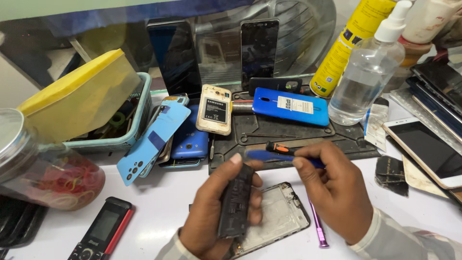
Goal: The person cleans a smartphone battery with a blue plastic tool, places it into the phone chassis, and then handles a small circuit board component, connecting a ribbon cable. The workspace contains multiple disassembled phones and tools.
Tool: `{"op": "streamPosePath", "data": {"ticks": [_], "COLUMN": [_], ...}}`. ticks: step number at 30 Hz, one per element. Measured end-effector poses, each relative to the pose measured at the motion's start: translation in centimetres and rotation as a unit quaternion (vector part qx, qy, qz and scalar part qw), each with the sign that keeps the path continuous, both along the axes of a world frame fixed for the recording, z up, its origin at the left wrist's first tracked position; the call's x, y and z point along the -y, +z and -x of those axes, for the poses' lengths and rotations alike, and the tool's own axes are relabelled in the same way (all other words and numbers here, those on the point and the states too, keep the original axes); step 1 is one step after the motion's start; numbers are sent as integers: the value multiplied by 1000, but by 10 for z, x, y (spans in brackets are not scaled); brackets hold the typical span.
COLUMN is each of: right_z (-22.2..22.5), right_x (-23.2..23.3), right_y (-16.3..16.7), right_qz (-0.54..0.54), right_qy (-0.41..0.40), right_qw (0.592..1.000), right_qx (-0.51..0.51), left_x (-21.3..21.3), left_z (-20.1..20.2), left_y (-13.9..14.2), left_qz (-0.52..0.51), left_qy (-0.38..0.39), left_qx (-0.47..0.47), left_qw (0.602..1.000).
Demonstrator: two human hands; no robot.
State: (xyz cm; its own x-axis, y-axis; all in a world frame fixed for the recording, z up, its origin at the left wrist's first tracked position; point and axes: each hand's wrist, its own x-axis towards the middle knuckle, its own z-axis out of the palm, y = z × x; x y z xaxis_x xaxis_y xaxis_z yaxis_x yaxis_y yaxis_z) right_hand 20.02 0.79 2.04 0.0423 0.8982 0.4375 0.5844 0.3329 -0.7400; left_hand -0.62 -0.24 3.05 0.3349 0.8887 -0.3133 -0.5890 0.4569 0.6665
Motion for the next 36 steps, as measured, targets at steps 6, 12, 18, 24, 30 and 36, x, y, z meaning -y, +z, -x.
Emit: {"op": "streamPosePath", "data": {"ticks": [6, 12, 18, 24, 30, 36], "right_z": [-5, -3, -2, -5, -6, -10], "right_x": [-3, 2, 8, -1, 8, 16], "right_y": [-2, -4, -2, 0, -4, -3], "right_qz": [12, -31, -24, -72, -17, -64], "right_qy": [25, 116, 165, 80, 185, 245], "right_qw": [1000, 992, 983, 994, 982, 967], "right_qx": [-15, 25, 71, 33, 22, 16], "left_x": [-5, -9, -14, -11, -14, -15], "left_z": [10, 11, 19, 3, 6, 9], "left_y": [12, 3, -2, -11, -14, -5], "left_qz": [-3, -13, -48, 21, 21, 10], "left_qy": [-11, 52, 119, 48, 61, 77], "left_qx": [-7, -4, -35, -127, -84, -54], "left_qw": [1000, 999, 991, 991, 994, 995]}}
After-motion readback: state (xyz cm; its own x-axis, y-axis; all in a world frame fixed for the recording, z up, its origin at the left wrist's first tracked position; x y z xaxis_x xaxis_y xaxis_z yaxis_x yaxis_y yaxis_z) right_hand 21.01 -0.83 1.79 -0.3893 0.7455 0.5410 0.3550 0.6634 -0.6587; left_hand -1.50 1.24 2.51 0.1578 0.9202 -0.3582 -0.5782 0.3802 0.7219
